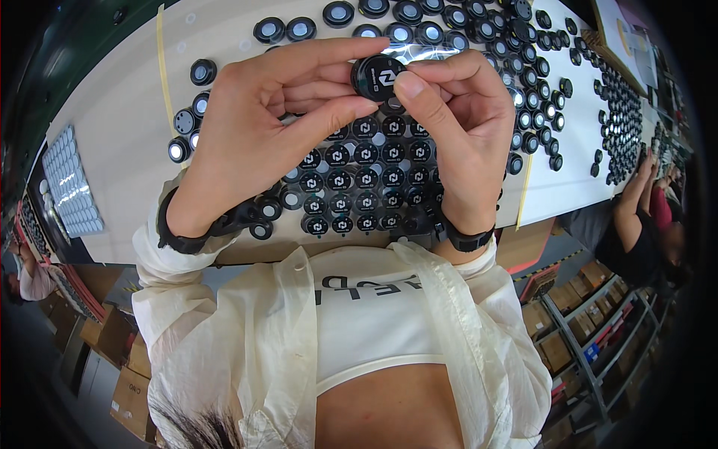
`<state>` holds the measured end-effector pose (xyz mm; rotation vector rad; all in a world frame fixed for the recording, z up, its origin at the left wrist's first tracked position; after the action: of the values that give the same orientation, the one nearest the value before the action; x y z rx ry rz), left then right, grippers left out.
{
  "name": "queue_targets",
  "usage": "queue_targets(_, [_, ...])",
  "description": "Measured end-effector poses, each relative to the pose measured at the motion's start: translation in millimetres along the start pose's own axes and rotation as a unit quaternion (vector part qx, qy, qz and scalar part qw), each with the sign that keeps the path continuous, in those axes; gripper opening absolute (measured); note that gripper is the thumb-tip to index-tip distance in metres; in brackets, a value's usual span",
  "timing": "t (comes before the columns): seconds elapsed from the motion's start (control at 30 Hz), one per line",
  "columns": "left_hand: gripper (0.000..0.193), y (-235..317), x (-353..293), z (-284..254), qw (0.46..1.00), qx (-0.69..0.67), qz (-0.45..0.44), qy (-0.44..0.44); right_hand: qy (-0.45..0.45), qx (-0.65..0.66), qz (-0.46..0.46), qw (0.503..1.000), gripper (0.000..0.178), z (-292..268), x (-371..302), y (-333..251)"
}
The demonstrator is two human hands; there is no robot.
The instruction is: Manually assembling small electronic components by inserting white circular parts into black circular bases.
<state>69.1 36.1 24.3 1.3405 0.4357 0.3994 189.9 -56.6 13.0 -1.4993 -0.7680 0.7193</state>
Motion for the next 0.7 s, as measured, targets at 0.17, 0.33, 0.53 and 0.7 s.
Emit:
queue_targets(0.17, [0.045,2.9,0.1,0.6,1.0,0.018,0.012,-0.001,-0.003,-0.014,-0.002,1.0,0.011,0.6,0.3,0.3])
queue_targets(0.33, [0.045,2.7,-1.1,-0.1,0.999,0.04,0.009,0.002,0.008,-0.03,0.002,1.0,0.012,0.9,0.3,1.5])
queue_targets(0.53, [0.045,5.5,-1.1,0.2,0.998,0.059,0.031,0.014,0.025,-0.049,-0.023,0.998,0.011,0.7,-2.1,-1.3])
queue_targets(0.7, [0.04,7.3,-0.5,-0.6,0.994,0.1,0.035,0.025,0.035,-0.078,-0.023,0.996,0.008,0.7,-2.1,-1.2])
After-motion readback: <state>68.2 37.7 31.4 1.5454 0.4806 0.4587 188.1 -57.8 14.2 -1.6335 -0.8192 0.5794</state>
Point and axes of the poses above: each hand's wrist, its own x-axis towards the middle knuckle, its own z-axis out of the palm, y = z × x, the point moved 10 cm from there along x, towards the middle knuckle, and after that the axes turned 14 degrees about -x, right-handed, at the moved point
